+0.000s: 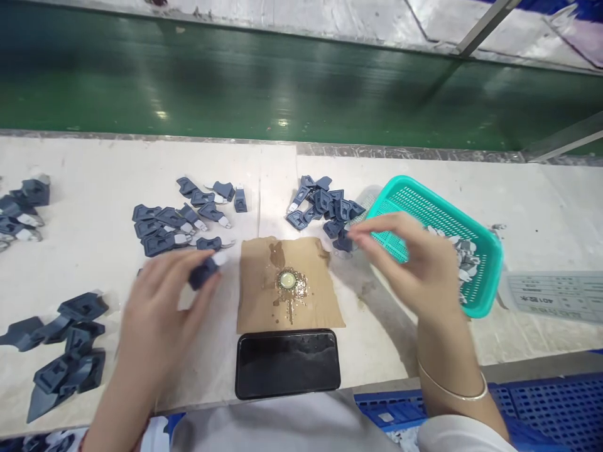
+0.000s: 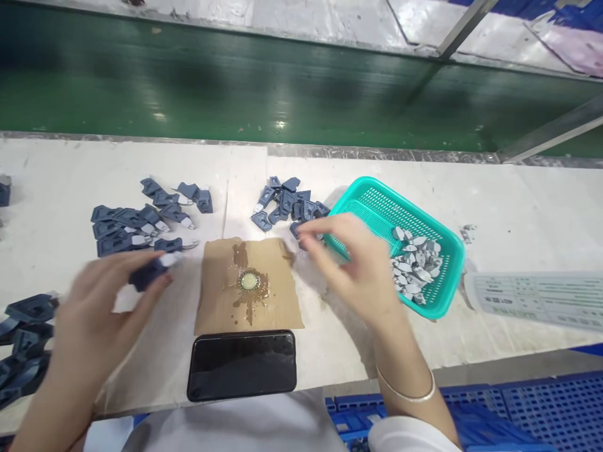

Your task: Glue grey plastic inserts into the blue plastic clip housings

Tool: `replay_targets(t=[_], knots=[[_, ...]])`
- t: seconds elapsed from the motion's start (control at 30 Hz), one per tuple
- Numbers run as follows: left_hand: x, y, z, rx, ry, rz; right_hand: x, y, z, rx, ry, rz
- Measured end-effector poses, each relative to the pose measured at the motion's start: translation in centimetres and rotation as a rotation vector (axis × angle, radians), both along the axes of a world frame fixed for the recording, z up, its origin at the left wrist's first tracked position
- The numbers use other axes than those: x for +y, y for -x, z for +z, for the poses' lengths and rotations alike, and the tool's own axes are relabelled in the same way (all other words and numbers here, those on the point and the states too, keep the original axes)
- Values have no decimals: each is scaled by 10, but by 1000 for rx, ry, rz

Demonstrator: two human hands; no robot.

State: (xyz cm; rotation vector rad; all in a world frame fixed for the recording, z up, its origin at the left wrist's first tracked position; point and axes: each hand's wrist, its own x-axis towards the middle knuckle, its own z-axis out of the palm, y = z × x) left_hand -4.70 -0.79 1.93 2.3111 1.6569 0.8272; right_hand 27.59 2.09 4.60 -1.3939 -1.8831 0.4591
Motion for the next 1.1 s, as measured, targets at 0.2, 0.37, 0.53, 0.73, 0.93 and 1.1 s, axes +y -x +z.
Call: replay_targets(t=[0.2, 0.37, 0.53, 0.73, 0.93, 1.1], knots=[[19, 34, -7, 75, -21, 258, 1, -99, -18, -523, 351, -555], [33, 8, -5, 96, -61, 154, -4, -124, -29, -610, 481, -583], [69, -60, 11, 54, -4, -60, 2, -110, -23, -645, 534, -615], [116, -128, 8, 59, 332, -78, 7, -112, -27, -691, 594, -593], [136, -121, -5, -73, 376, -21, 10, -106, -20, -687, 642, -605], [124, -84, 14, -164, 365, 78, 12, -98, -14, -622, 701, -610]])
